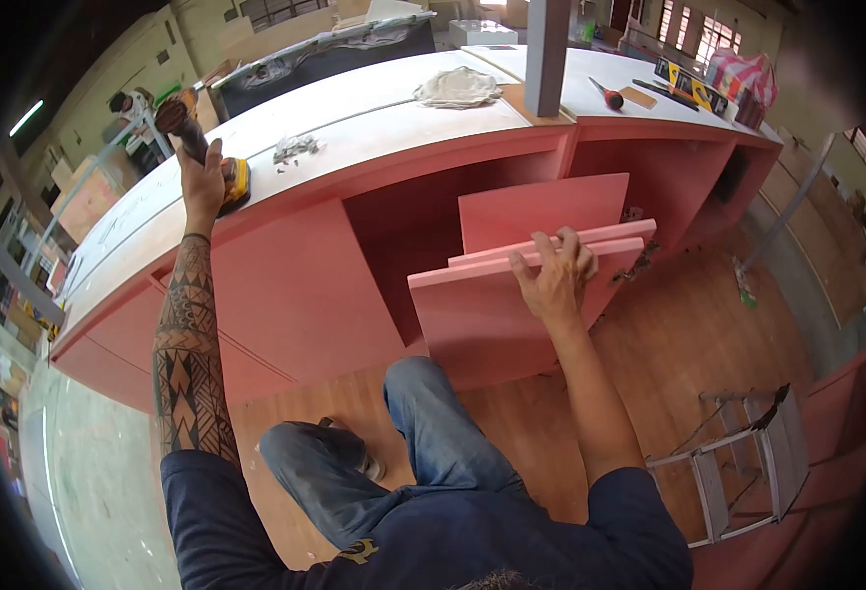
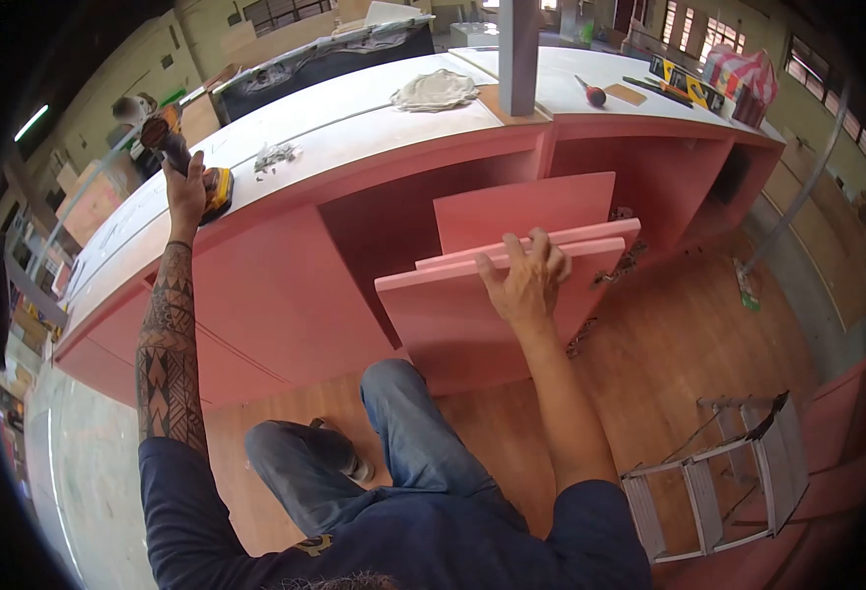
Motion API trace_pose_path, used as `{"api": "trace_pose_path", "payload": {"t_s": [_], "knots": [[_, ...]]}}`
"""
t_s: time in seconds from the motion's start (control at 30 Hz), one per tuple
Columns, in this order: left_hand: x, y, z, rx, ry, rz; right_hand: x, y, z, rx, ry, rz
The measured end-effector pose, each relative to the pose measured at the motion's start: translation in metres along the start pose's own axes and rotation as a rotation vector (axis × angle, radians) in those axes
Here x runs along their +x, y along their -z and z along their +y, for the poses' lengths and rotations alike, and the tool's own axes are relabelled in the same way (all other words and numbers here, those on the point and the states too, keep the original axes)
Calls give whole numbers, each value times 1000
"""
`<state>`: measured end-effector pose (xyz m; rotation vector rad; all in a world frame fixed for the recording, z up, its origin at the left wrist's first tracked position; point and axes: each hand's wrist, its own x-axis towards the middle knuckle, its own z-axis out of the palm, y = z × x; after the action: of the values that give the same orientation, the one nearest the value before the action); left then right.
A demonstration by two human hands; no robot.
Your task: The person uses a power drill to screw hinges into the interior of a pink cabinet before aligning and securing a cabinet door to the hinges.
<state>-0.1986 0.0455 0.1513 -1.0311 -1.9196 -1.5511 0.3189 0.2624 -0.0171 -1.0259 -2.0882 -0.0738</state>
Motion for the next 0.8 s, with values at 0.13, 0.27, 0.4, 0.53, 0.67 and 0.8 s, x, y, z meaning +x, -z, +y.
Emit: {"api": "trace_pose_path", "payload": {"t_s": [0.13, 0.27, 0.4, 0.53, 0.67, 0.8], "knots": [[5, 1, -12, 9, -11, 16, -13, -5, 2, 42, -6, 122], [-3, -6, 1, -81, 50, -17, -26, 2, 3, 39, 8, 274], [3, -8, -6, -29, 56, -20, -36, 4, 8, 90, 19, 306], [5, -8, -11, 9, 42, -36, -35, 16, 22, 155, 45, 300], [7, -10, -16, 8, 51, -33, -27, 30, 49, 194, 95, 339], [3, -11, -10, 1, -53, 9, -29, 57, 87, 259, 93, 264]]}}
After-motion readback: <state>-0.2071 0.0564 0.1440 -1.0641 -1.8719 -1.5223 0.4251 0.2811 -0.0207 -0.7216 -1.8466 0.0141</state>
